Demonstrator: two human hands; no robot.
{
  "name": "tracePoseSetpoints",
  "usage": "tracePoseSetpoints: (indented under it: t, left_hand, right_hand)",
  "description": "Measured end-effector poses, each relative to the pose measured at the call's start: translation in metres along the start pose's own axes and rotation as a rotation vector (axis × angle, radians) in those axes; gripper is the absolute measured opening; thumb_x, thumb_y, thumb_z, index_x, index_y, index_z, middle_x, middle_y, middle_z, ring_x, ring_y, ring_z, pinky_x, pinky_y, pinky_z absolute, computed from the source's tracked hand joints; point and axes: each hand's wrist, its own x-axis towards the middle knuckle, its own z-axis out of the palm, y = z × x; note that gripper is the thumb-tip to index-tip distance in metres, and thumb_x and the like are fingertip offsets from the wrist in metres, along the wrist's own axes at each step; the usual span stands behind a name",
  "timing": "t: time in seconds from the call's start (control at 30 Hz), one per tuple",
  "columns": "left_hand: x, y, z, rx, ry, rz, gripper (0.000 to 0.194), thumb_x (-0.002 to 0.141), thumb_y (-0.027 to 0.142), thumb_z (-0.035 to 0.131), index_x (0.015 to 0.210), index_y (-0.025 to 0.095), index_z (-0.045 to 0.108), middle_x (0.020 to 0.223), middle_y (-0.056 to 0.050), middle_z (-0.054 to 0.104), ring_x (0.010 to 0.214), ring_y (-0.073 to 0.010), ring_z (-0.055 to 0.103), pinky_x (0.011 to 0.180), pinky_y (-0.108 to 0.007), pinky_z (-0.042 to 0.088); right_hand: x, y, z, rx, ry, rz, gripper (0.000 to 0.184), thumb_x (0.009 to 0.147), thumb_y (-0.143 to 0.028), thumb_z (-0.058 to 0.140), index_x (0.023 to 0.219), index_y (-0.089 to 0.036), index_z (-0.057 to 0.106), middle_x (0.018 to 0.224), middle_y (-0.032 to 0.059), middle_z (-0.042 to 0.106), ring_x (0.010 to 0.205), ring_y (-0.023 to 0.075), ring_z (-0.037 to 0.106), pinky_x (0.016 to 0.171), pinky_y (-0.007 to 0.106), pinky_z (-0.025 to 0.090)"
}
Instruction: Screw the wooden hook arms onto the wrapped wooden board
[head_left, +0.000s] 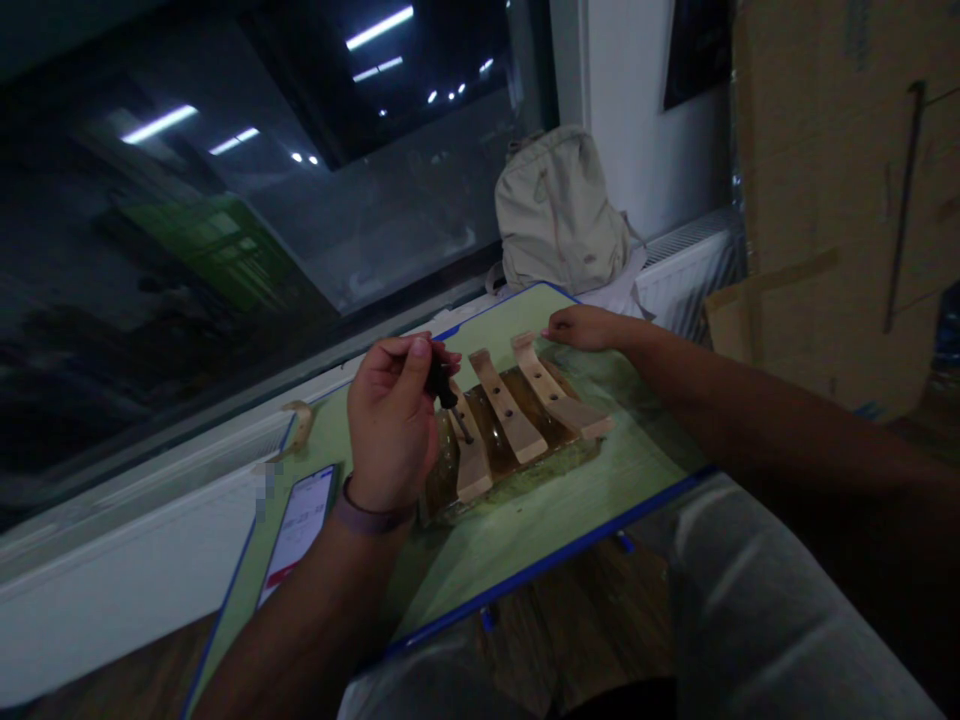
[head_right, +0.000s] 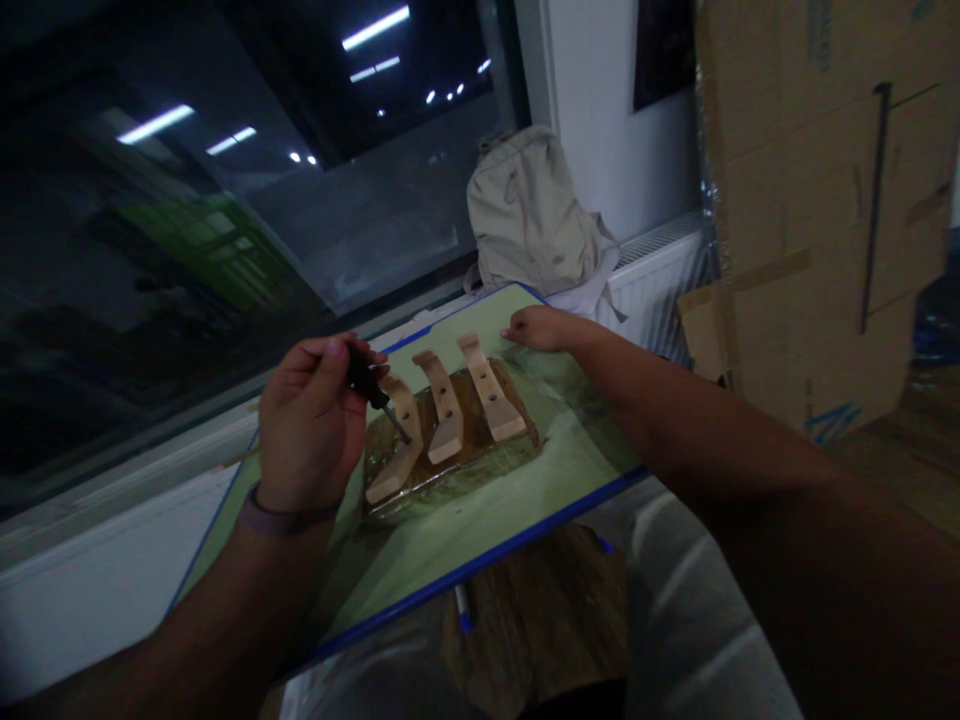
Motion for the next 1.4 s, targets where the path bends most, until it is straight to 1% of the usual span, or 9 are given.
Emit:
tracePoseSetpoints:
  t: [0.17,0.37,0.47,0.57,0.8,0.97,1.1,1.23,1.4]
  left_hand:
    - [-0.0013,0.0006,0.0003,-0.055,-0.019,-0.079,0.025,0.088,0.039,0.063,0.092,0.015,0.065,0.073,-0.001,0.063,0.062,-0.0101,0.058,0.060,-0.024,0.049]
    - [-0.0015,-0.0033,0.0011,-0.060,0.030,0.001,0.029,0.076,0.033,0.078,0.077,0.019,0.053,0.078,0.004,0.060,0.055,-0.0065,0.054,0.056,-0.022,0.046]
    - [-0.0004,-0.0003,-0.0002,-0.027,0.039,-0.062,0.023,0.079,0.035,0.074,0.081,0.016,0.061,0.084,-0.001,0.063,0.069,-0.0106,0.062,0.065,-0.026,0.051]
    - [-0.0006,0.0022,0.0005,-0.055,0.030,-0.155,0.022,0.086,0.035,0.064,0.092,0.014,0.065,0.075,-0.001,0.060,0.064,-0.0106,0.058,0.063,-0.026,0.049]
    - [-0.0032,-0.0014,0.0019,-0.086,0.022,-0.019,0.028,0.080,0.036,0.074,0.080,0.021,0.051,0.072,0.004,0.057,0.054,-0.0070,0.051,0.053,-0.021,0.044]
    - [-0.0018,0.0031,-0.0027,-0.006,0.039,-0.099,0.021,0.083,0.034,0.069,0.082,0.015,0.061,0.079,-0.002,0.061,0.069,-0.0122,0.060,0.064,-0.027,0.052]
    - [-0.0017,0.0045,-0.0005,-0.109,0.055,-0.134,0.021,0.089,0.036,0.060,0.092,0.016,0.060,0.068,0.000,0.057,0.060,-0.0106,0.055,0.059,-0.024,0.047]
    - [-0.0027,0.0035,0.0016,-0.089,0.036,-0.054,0.028,0.081,0.041,0.072,0.079,0.020,0.053,0.064,0.003,0.056,0.055,-0.0087,0.051,0.052,-0.020,0.040]
    - [-0.0042,0.0055,-0.0004,-0.040,-0.019,-0.106,0.023,0.083,0.037,0.069,0.080,0.016,0.060,0.078,-0.003,0.063,0.067,-0.0123,0.059,0.065,-0.028,0.050]
  right_hand:
    - [-0.0017,-0.0025,-0.0020,0.010,-0.003,0.005,0.039,0.097,-0.043,0.042,0.089,-0.015,0.068,0.092,0.0126,0.072,0.081,0.0208,0.062,0.069,0.029,0.039]
    - [-0.0015,-0.0011,-0.0016,0.023,0.001,0.006,0.039,0.096,-0.045,0.043,0.089,-0.015,0.068,0.091,0.0113,0.072,0.080,0.0200,0.061,0.068,0.028,0.039]
    - [-0.0015,-0.0011,-0.0015,0.025,0.002,-0.001,0.040,0.096,-0.045,0.043,0.088,-0.016,0.069,0.092,0.0114,0.072,0.081,0.0202,0.062,0.070,0.028,0.040]
    - [-0.0022,-0.0023,-0.0019,0.017,0.004,0.001,0.039,0.096,-0.043,0.043,0.090,-0.015,0.069,0.092,0.0122,0.072,0.080,0.0203,0.062,0.069,0.029,0.040]
    - [-0.0015,-0.0025,-0.0012,0.003,-0.002,0.005,0.039,0.096,-0.041,0.042,0.091,-0.013,0.068,0.090,0.0120,0.071,0.077,0.0185,0.060,0.066,0.027,0.039]
    - [-0.0003,-0.0010,-0.0004,0.002,0.004,0.010,0.040,0.096,-0.044,0.042,0.091,-0.015,0.068,0.088,0.0105,0.071,0.076,0.0185,0.060,0.065,0.027,0.039]
    - [-0.0024,-0.0029,-0.0020,0.003,0.003,0.007,0.039,0.096,-0.043,0.042,0.090,-0.014,0.068,0.087,0.0109,0.071,0.076,0.0187,0.060,0.066,0.028,0.040]
    - [-0.0037,-0.0045,-0.0032,0.003,0.002,0.010,0.039,0.097,-0.042,0.042,0.091,-0.014,0.068,0.087,0.0110,0.071,0.075,0.0185,0.059,0.066,0.028,0.039]
    - [-0.0029,-0.0036,-0.0029,0.008,-0.008,0.006,0.039,0.097,-0.044,0.042,0.087,-0.015,0.068,0.088,0.0107,0.071,0.077,0.0188,0.060,0.067,0.027,0.038]
